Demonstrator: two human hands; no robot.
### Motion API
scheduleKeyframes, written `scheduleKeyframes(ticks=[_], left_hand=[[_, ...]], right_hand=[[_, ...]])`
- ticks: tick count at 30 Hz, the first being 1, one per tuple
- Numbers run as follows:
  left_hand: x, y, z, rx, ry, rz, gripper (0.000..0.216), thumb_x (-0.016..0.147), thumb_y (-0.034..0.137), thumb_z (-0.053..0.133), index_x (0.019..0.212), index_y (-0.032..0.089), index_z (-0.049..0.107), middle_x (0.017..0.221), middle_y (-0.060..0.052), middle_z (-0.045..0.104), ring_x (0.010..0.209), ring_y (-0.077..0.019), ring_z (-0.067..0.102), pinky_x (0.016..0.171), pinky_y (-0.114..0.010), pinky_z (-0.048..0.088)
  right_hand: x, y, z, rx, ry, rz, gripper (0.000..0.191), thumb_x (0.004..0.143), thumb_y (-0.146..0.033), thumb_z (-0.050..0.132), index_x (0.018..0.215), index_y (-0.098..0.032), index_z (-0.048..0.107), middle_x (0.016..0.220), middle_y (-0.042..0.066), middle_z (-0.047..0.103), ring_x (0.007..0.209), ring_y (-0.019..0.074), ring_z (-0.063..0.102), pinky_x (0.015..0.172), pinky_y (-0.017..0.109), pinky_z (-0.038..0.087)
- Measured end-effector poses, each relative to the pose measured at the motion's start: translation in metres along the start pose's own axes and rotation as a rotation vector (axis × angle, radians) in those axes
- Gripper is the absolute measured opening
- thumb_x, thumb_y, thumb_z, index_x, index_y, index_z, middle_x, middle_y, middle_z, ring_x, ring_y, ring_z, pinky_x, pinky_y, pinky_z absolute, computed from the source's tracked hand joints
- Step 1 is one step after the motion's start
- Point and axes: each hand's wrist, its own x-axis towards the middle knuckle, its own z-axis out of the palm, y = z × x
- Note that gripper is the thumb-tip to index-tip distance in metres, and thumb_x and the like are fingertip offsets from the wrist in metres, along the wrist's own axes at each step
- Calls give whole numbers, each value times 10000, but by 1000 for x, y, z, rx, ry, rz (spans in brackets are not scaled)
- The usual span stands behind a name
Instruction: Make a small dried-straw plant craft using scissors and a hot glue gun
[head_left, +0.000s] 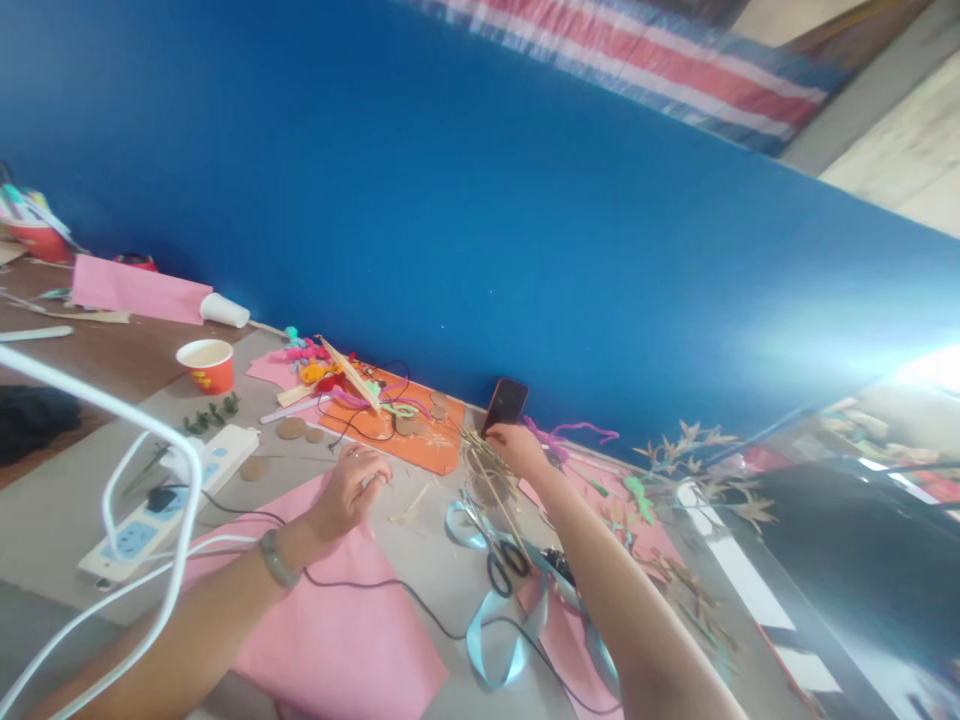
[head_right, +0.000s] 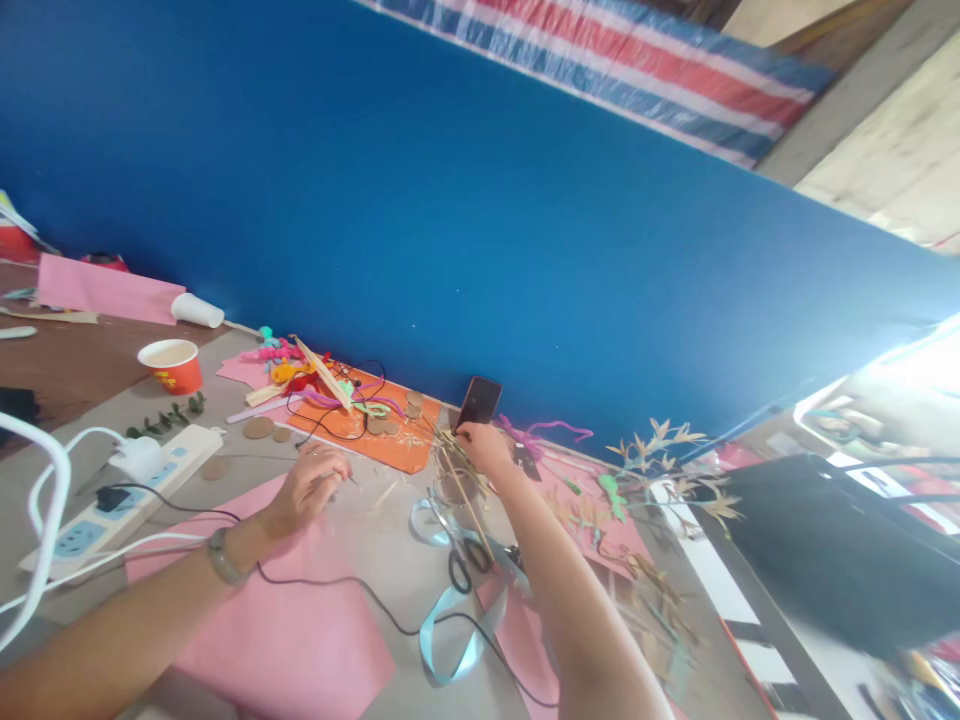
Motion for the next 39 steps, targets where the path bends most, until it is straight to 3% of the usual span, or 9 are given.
scheduleKeyframes(ticks=[3,9,17,19,22,27,33,36,39], left_hand=[[1,-3,2,29,2,-6,281,907,246,372,681,196,531,763,-17,646,813,-174,568,911,-376,315],[2,-6,10,127,35,-22,272,867,304,525,622,192,491,681,11,619,744,-156,555,911,-368,313],[3,-7,10,151,62,-31,261,855,269,536,611,190,489,669,13,623,715,-146,559,915,-365,304],[3,-7,11,154,76,-42,254,849,264,542,610,191,493,660,13,618,707,-146,554,907,-362,307],[3,-7,13,148,87,-47,252,840,260,550,603,193,497,649,14,611,704,-146,549,906,-360,310],[4,-3,10,105,67,-75,272,862,282,525,606,191,508,639,12,597,696,-144,543,885,-348,330],[5,-2,9,-102,61,-235,173,842,296,559,718,184,602,747,-16,651,749,-156,568,785,-302,393],[6,-2,11,-311,26,-388,193,837,345,570,814,175,660,802,-34,676,757,-159,584,666,-258,412],[7,2,12,-483,-26,-474,253,815,386,604,864,152,688,810,-49,691,758,-163,597,670,-254,426]], right_hand=[[26,-15,8,-84,-89,19,185,896,-235,536,936,-175,706,969,96,714,901,192,663,789,274,476],[53,-30,18,-208,-218,52,330,911,-330,572,1181,-142,564,1177,97,589,991,205,608,840,409,523],[71,-35,24,-90,-199,52,338,913,-327,568,1201,-150,553,1199,99,577,1005,211,603,844,412,521],[72,-33,23,-8,-171,57,300,909,-324,575,1144,-138,583,1142,92,605,972,201,612,830,401,520],[72,-29,18,182,-91,57,199,871,-311,602,908,-125,661,912,74,669,836,180,626,751,323,495],[58,-35,10,628,16,68,376,792,-506,560,746,-143,647,522,-8,553,476,106,474,486,233,347],[15,-72,12,1060,-66,34,485,642,-636,641,722,-158,618,445,-74,385,402,63,293,414,219,217],[-7,-93,17,1182,-117,38,467,626,-618,678,718,-163,627,414,-84,365,383,58,267,402,219,194],[-27,-113,19,1365,-171,47,377,629,-522,736,698,-166,634,410,-85,381,389,54,280,410,215,188]])
